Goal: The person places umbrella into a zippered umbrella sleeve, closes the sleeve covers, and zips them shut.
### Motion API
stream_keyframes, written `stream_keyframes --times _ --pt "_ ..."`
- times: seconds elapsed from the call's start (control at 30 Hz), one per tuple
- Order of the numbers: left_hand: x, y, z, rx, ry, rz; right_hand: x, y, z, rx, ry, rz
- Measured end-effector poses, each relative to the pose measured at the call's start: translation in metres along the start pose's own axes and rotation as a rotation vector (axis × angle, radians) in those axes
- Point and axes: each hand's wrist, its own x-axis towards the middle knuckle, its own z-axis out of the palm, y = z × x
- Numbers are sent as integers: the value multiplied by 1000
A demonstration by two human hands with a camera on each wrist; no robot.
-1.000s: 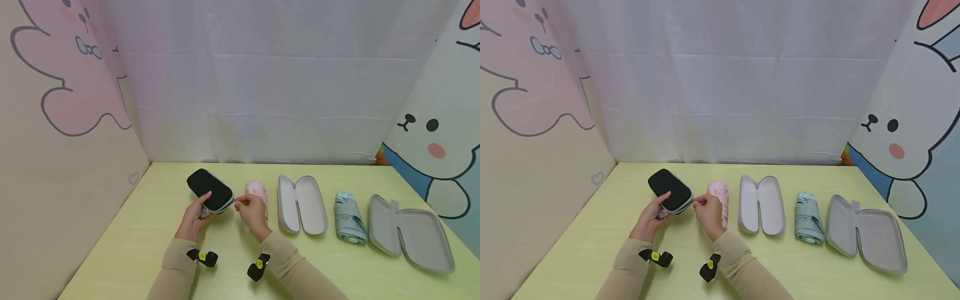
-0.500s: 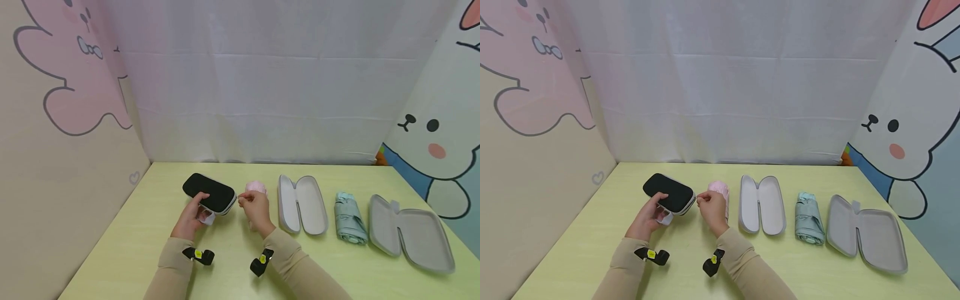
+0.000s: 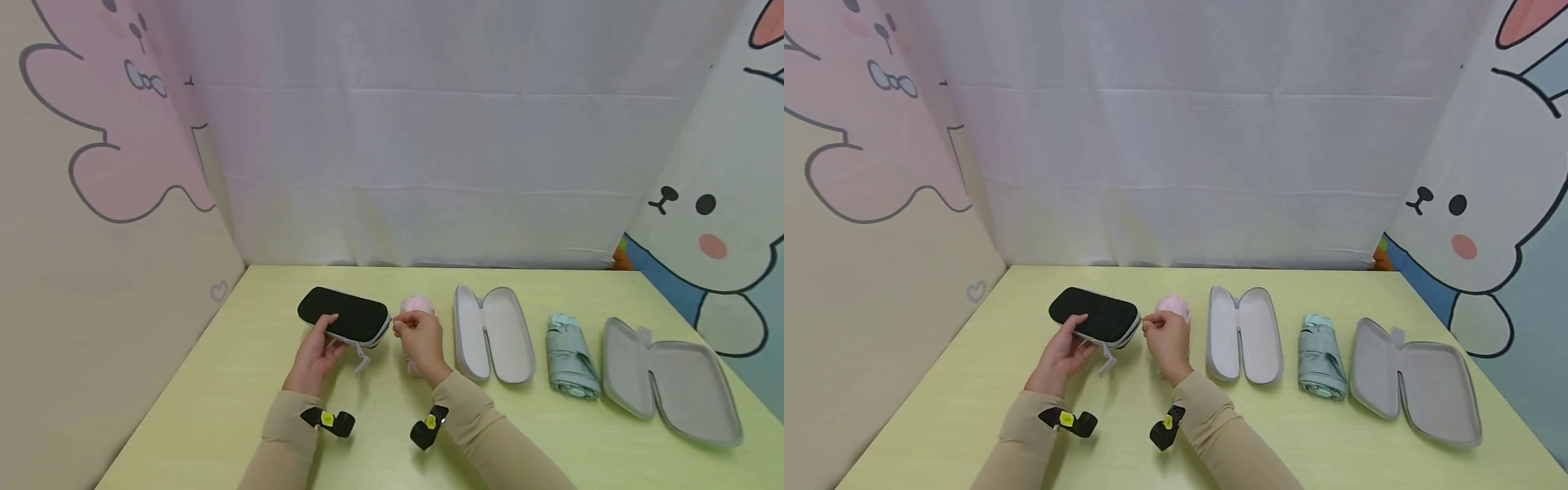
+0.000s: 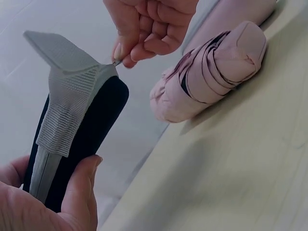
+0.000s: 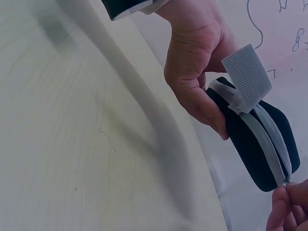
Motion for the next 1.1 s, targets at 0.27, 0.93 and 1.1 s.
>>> stream_keyframes --times 0.27,0.93,1.1 --pt "-3 -2 5 -68 34 12 -3 -4 3 18 7 -9" --pt "-8 -8 15 -275 45 78 -11 -9 12 45 -15 -30" --pt "-8 -8 20 -345 45 77 -12 -10 14 44 -13 -60"
